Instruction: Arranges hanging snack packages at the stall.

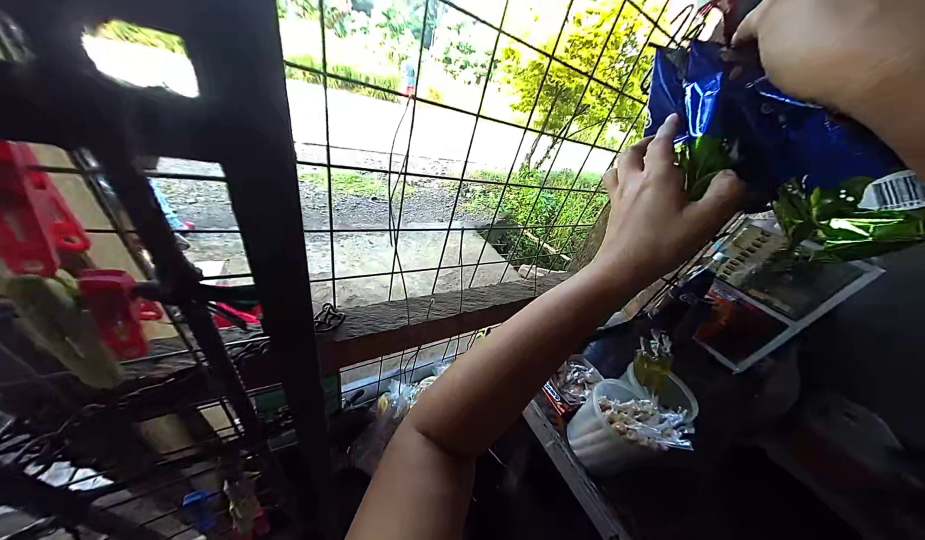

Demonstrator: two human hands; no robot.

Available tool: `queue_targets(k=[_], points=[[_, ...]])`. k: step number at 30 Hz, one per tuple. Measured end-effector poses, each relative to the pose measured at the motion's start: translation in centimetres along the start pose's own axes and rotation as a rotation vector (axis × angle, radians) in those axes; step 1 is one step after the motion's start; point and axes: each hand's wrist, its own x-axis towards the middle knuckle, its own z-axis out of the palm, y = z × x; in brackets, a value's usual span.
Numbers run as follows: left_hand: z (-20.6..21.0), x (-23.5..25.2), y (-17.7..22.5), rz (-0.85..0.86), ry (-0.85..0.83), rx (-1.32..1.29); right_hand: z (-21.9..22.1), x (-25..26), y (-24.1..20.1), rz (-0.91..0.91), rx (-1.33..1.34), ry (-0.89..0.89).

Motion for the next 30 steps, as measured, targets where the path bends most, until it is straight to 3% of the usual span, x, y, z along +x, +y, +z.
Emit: queue_targets(k=[5, 13, 24, 30], points=[[0.6, -0.5, 0.1, -0.021, -0.02, -0.078, -1.3, 0.7, -0.1, -0.052, -0.224, -0.098], [0.5, -0.4, -0.5, -0.022, -0.031, -0.129, -1.6, 1.3, -0.3, -0.129, -0.282, -0.143], [-0.2, 0.3, -0.7, 0.036, -0.011, -0.105, -1.9, 0.7, -1.0, -0.055, -0.13, 0.011], [0.2, -0.3, -1.7, -0.004, -0.049, -0.167, -1.7, 0.4, -1.7, -0.143, -0.352, -0.109]])
